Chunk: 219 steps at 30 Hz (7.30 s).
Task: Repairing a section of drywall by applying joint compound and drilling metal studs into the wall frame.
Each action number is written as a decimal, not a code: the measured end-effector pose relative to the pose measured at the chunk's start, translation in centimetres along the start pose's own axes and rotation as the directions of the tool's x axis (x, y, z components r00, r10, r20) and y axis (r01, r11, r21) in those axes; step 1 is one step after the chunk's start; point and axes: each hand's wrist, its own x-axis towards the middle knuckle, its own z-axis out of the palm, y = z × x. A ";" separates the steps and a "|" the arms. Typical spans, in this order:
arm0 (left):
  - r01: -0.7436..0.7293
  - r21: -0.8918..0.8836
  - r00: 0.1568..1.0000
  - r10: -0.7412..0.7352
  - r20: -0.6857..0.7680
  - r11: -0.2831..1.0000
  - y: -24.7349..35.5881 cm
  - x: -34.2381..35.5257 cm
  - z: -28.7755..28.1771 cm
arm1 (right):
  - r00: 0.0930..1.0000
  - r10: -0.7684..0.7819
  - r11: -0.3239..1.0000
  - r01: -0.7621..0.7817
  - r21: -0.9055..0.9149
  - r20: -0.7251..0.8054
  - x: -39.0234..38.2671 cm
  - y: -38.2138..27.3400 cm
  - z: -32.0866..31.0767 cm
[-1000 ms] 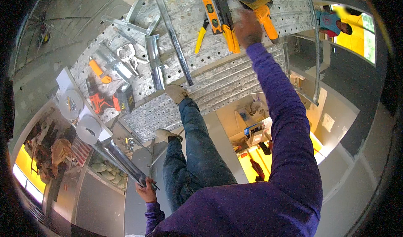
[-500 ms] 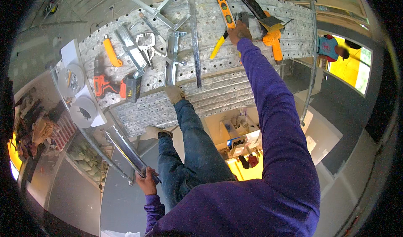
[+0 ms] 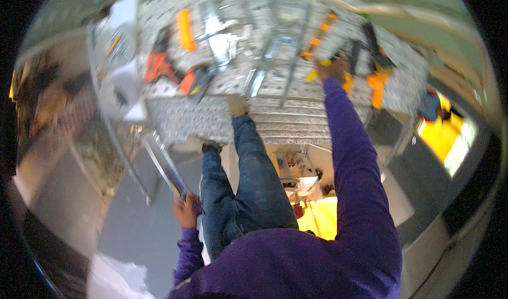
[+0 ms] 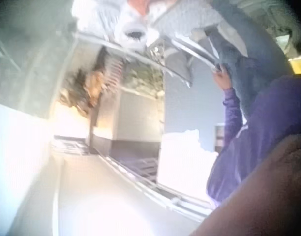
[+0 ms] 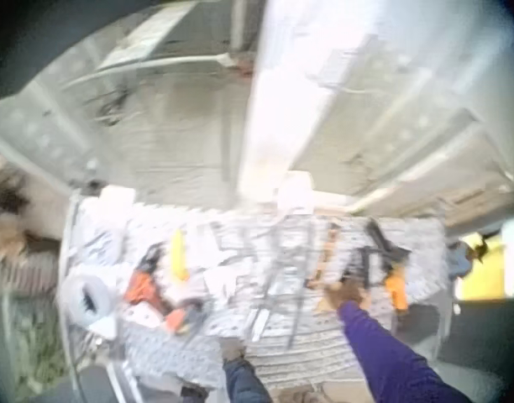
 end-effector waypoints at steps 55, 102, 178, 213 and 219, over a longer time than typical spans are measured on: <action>-0.368 0.473 0.707 0.571 -0.418 0.801 -3.8 -15.7 -34.6 | -0.286 -0.744 -0.033 0.918 0.396 0.603 -78.5 -8.8 -24.9; -0.457 -0.225 0.878 0.477 0.043 0.861 -7.5 -15.9 -39.5 | -0.567 -0.728 -0.354 0.792 0.497 0.385 -83.1 -8.4 -26.2; -0.430 -0.535 0.582 0.676 0.452 0.728 -5.2 -24.5 -36.3 | -0.609 -0.718 -0.417 0.765 0.491 0.338 -81.4 0.4 -33.4; -0.265 -0.778 0.897 0.442 0.018 0.569 -15.8 -12.4 -36.6 | -0.539 -0.823 -0.438 0.803 0.404 0.181 -78.9 1.3 -30.1; -0.220 -0.940 0.975 0.032 -0.220 0.260 -26.6 -9.7 -30.9 | -0.341 -0.900 -0.186 0.863 0.470 0.272 -77.6 2.9 -29.3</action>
